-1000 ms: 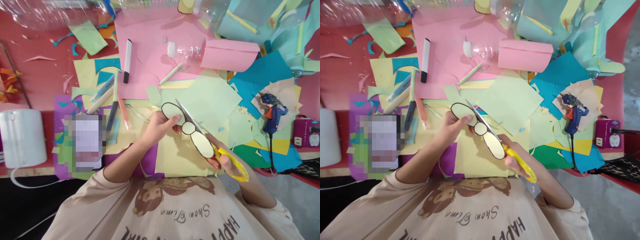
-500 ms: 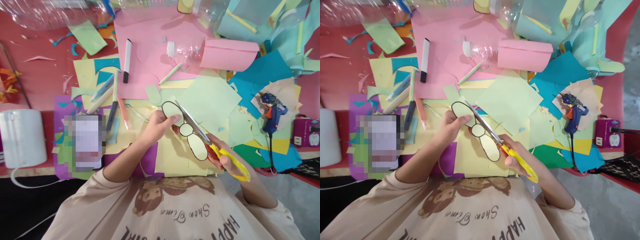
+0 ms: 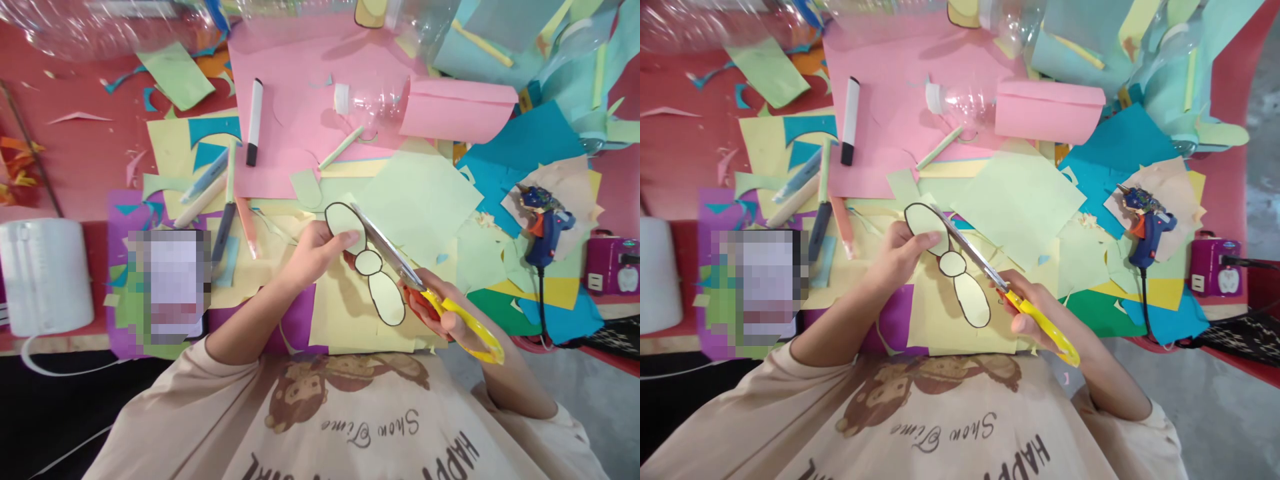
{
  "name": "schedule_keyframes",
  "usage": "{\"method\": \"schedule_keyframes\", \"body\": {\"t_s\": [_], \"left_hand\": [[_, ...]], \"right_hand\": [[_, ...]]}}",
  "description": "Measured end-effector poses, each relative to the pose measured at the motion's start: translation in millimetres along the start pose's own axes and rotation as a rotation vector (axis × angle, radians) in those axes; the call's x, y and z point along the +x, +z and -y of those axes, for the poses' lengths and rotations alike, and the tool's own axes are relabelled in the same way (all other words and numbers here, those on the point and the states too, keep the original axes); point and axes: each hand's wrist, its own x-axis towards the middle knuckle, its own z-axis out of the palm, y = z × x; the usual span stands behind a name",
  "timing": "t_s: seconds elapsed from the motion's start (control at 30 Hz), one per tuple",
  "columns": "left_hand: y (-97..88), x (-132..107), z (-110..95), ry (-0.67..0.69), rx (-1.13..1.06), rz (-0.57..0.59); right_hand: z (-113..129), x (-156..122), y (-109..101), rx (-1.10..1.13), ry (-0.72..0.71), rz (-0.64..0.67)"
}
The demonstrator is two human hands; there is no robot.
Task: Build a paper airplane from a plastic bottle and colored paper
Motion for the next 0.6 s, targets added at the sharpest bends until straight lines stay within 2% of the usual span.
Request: {"method": "schedule_keyframes", "body": {"t_s": [0.2,0.4,0.6], "left_hand": [[1.0,-1.1,-5.7,-0.022,0.011,-0.025],[1.6,-0.6,-6.8,-0.039,0.016,-0.015],[3.6,1.3,-8.5,0.027,0.083,-0.184]], "right_hand": [[0.4,-1.1,-0.1,0.058,0.011,-0.034],[2.5,-0.2,-0.2,-0.023,-0.006,-0.042],[-1.5,-1.0,-2.0,-0.106,-0.06,0.032]]}}
